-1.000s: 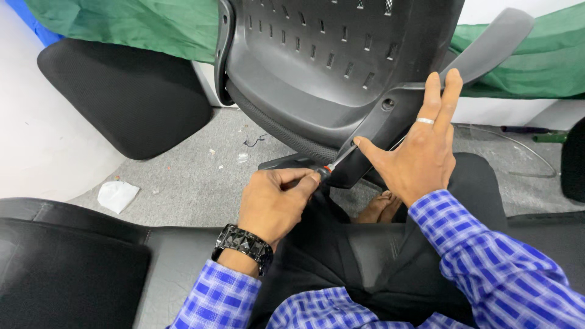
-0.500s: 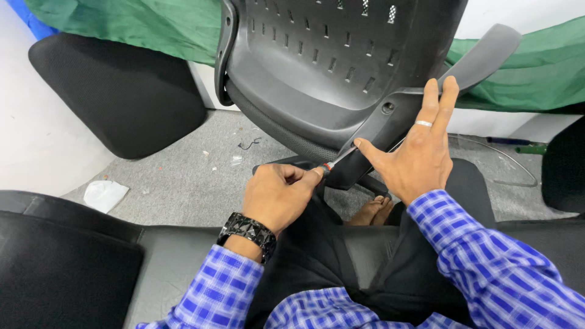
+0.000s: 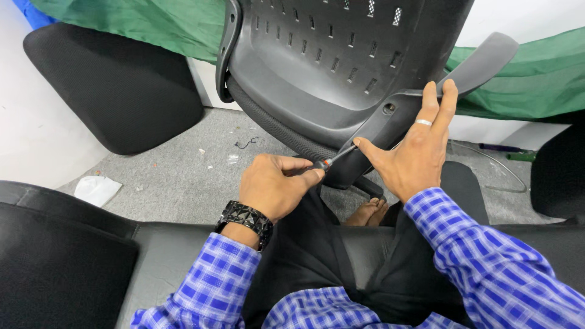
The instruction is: The person uses a screwdriver to tighten screws on the underside of a black plastic chair seat, securing the seat to the chair frame. The person works on multiple screw holes around the seat perimeter.
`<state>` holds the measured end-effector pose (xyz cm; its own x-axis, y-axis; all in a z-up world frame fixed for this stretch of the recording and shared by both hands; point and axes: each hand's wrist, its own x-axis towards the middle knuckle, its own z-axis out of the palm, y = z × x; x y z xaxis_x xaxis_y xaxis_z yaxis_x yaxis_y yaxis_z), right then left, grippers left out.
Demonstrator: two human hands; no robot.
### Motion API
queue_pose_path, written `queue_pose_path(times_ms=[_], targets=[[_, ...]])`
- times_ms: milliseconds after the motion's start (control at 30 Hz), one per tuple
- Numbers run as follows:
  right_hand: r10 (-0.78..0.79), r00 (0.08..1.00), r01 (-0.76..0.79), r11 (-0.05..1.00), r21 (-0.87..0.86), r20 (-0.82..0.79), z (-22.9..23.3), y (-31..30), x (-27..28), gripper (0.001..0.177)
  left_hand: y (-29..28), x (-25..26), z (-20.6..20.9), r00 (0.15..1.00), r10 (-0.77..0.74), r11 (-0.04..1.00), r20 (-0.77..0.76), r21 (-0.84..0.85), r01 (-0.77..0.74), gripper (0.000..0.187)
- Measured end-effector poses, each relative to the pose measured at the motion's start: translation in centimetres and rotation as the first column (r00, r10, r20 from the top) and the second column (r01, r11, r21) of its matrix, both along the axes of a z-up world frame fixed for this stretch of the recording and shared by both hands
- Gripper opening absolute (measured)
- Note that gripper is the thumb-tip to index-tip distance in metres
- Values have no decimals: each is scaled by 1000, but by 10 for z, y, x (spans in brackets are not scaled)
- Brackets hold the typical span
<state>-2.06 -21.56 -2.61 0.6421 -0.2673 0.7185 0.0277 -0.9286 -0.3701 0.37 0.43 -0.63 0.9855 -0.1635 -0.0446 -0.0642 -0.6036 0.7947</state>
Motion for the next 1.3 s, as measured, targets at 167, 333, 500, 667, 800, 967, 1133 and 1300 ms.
queue_pose_path(times_ms=[167,333,500,667,800,967,1133,1300], targets=[[-19,1000,19,1000,-8,0,1,4,-1,118,5,1,-2,1000,-5,999,-16,-47,5,32],[-61,995,62,998,9,-82,4,10,-4,106,8,1,-3,1000,23,998,-10,-51,-24,31],[-85,994,83,996,-34,-66,5,15,-4,104,8,3,0,985,150,985,-90,-73,-157,29],[-97,992,92,993,-73,-78,7,16,-4,100,9,1,7,976,157,967,-152,-176,-183,23],[-54,995,49,997,-66,-79,17,8,-2,98,10,2,10,978,82,959,-190,-252,-130,27],[-91,964,74,994,-78,-250,27,0,2,96,8,0,8,979,74,956,-189,-266,-123,28],[-55,980,37,995,-94,-192,26,-2,2,93,6,2,10,973,106,968,-204,-204,-149,29],[-33,986,25,999,-48,-163,22,-1,4,92,4,-4,18,954,93,972,-284,-180,-148,42]])
